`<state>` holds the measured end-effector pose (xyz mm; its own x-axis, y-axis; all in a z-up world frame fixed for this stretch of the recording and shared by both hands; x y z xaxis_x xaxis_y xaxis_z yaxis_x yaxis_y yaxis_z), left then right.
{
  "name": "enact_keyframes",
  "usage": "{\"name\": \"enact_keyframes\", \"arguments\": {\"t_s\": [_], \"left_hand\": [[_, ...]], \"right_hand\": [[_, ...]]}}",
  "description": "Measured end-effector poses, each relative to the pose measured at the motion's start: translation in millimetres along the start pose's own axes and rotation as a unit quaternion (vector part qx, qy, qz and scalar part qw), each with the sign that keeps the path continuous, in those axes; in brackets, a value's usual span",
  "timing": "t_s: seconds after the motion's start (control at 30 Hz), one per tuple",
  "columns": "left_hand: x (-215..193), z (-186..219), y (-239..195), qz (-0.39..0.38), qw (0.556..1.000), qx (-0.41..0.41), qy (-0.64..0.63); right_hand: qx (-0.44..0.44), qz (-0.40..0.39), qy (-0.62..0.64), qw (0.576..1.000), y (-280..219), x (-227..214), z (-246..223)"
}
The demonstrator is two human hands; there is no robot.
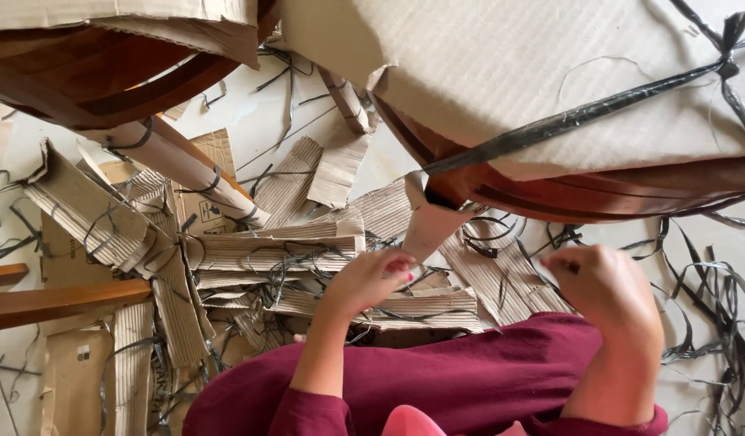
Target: Wrapping wooden chair legs with corrugated cardboard and securing them with plastic ties for protection.
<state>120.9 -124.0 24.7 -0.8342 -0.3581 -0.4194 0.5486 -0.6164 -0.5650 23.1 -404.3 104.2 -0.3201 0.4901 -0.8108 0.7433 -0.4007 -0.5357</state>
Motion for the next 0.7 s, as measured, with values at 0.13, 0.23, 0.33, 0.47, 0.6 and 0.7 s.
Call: {"name": "enact_keyframes", "arguments": {"t_s": [0.13,0.23,0.33,0.47,0.6,0.7], "left_hand": [[-14.9,-18.7,19.0,0.054,0.998,0.027,-0.036],[-22.1,-45.9,41.2,0.125,0.982,0.068,-0.126],[-14.0,-35.6,51.4,0.09,0.932,0.132,-0.325],[-3.2,-7.0,54.3,0.027,0.789,0.245,-0.563],[-0.6,-23.9,75.2,0.009,0.738,0.317,-0.596],[4.5,-39.8,88.9,0.017,0.712,0.306,-0.632]], "right_hand": [[-0.174,0.184,0.115,0.961,38.9,9.1,5.7],[-0.266,0.169,0.329,0.89,88.2,49.5,10.8],[-0.33,0.072,0.462,0.82,114.9,85.4,-4.4],[-0.331,-0.049,0.48,0.811,120.7,97.5,-38.7],[-0.269,-0.117,0.539,0.79,129.6,115.8,-39.3],[-0.267,-0.101,0.504,0.815,123.2,102.2,-55.3]]}}
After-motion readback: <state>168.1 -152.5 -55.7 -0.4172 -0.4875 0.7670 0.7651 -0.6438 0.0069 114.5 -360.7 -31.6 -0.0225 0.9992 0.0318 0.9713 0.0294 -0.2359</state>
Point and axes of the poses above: each hand's wrist, its own y-axis towards the middle knuckle, its own x-axis out of the palm, z = x × y, the point moved 8 cm from there along y, towards the middle knuckle, and after that the axes turned 14 degrees about -z, right-handed, at the moved point
